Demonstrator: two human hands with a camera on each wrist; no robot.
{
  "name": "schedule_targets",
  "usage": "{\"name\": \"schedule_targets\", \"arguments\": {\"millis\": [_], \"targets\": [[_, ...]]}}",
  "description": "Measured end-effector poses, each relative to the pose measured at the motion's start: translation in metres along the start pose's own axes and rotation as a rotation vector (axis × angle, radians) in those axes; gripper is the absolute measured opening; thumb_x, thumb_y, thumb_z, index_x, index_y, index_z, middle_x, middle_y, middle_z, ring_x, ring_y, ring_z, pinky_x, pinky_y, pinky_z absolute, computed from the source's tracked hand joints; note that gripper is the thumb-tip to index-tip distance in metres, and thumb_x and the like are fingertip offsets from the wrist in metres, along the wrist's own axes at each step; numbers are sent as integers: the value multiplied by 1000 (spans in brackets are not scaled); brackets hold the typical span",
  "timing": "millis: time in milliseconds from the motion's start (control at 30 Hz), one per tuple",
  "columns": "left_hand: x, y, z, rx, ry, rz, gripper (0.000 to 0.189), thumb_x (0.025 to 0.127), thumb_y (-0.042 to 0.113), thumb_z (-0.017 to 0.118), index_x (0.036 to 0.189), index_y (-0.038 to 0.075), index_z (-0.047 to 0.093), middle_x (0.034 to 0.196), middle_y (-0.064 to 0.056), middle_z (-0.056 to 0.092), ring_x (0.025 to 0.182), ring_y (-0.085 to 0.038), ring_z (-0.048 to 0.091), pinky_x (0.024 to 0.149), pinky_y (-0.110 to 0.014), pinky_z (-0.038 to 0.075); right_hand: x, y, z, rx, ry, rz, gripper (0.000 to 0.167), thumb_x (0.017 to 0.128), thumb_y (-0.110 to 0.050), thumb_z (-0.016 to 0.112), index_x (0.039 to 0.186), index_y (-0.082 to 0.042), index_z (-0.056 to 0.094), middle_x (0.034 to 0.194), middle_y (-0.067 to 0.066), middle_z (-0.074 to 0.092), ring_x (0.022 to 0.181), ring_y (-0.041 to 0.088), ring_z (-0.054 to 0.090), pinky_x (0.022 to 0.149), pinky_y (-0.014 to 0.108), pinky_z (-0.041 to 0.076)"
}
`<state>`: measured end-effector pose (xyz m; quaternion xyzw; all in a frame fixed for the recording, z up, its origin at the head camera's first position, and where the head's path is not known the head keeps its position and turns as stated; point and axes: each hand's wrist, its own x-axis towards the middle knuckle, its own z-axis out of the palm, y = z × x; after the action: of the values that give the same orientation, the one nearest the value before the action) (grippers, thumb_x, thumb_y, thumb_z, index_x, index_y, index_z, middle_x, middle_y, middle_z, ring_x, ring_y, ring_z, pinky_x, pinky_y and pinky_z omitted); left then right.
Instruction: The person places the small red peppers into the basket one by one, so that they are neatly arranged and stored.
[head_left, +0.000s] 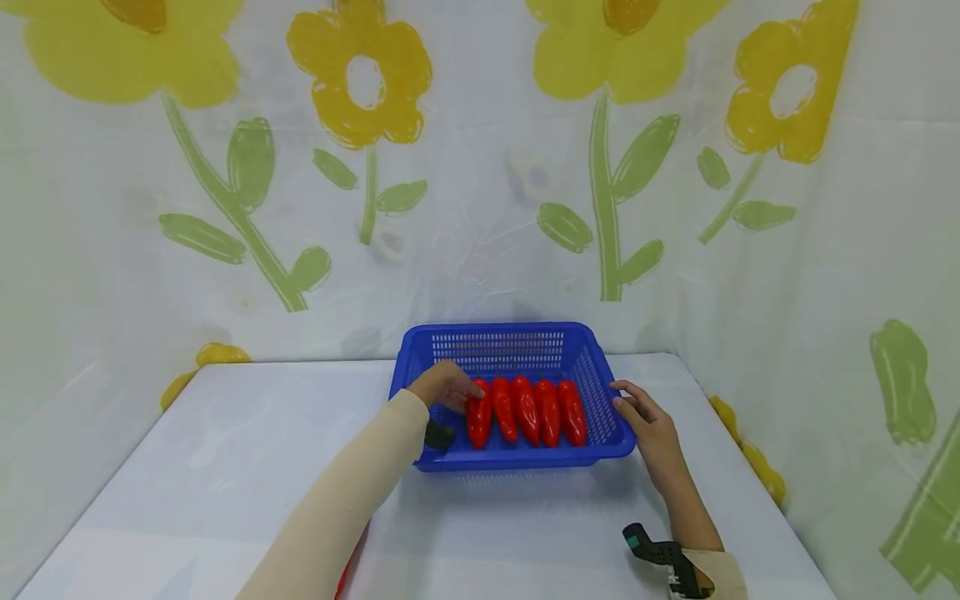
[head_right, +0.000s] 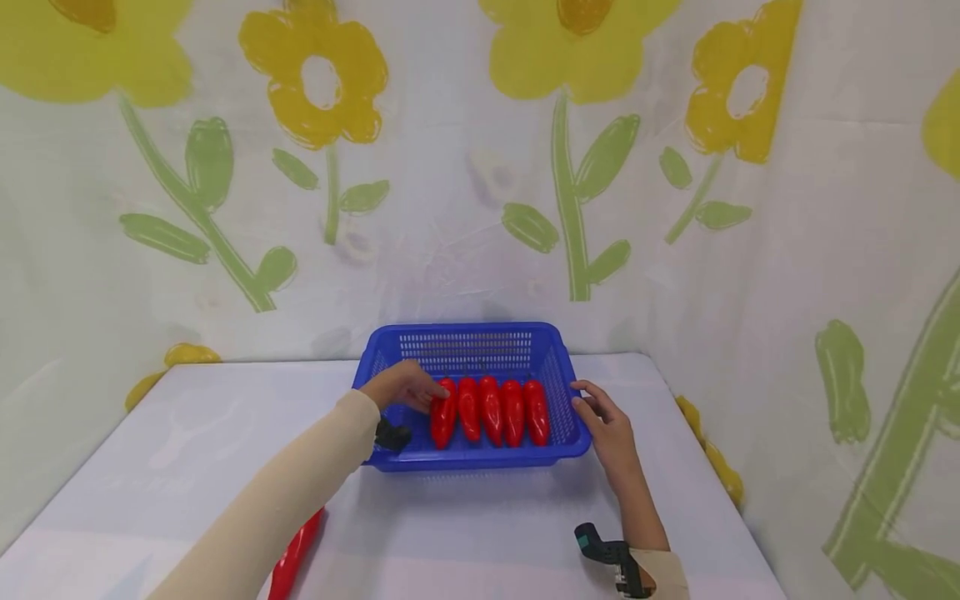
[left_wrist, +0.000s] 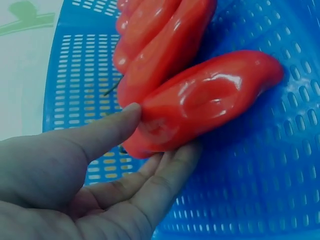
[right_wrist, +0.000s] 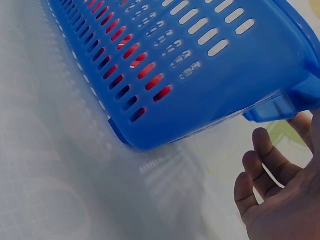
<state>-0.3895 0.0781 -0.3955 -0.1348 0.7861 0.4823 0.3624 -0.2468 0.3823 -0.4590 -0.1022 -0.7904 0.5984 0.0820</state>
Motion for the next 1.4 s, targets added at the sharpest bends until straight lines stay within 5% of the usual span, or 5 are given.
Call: {"name": "schedule_targets", "arguments": {"millis": [400, 667, 1067, 1400], "targets": [[-18, -2, -12, 44, 85, 19, 55, 96, 11, 67, 137, -17, 43, 137, -34, 50, 127, -42, 53, 104, -43, 47, 2, -6, 7, -2, 1, -4, 54, 98, -52, 57, 143, -22, 54, 125, 15, 60, 108, 25, 59, 86, 17, 52], [-31, 2, -6, -9, 174, 162, 60, 90, -1, 70, 141, -12, 42, 119, -31, 62, 110, -40, 64, 95, -45, 54, 1, -10, 6, 1, -13, -3, 52, 99, -50, 57, 143, -22, 54, 125, 16, 60, 105, 20, 59, 85, 15, 51], [-61, 12, -5, 43, 83, 337, 50, 93, 8, 71, 131, -15, 51, 119, -28, 65, 109, -37, 66, 91, -39, 56, 1, -3, -2, -10, -5, 8, 55, 98, -54, 56, 144, -22, 53, 124, 14, 58, 105, 22, 57, 83, 14, 51], [-83, -13, -21, 26, 48, 443, 28, 95, 9, 68, 116, -10, 66, 112, -22, 70, 105, -34, 69, 85, -36, 58, 1, -2, -5, -27, -26, 1, 56, 99, -54, 55, 145, -22, 52, 128, 13, 59, 106, 17, 58, 83, 12, 49]]}}
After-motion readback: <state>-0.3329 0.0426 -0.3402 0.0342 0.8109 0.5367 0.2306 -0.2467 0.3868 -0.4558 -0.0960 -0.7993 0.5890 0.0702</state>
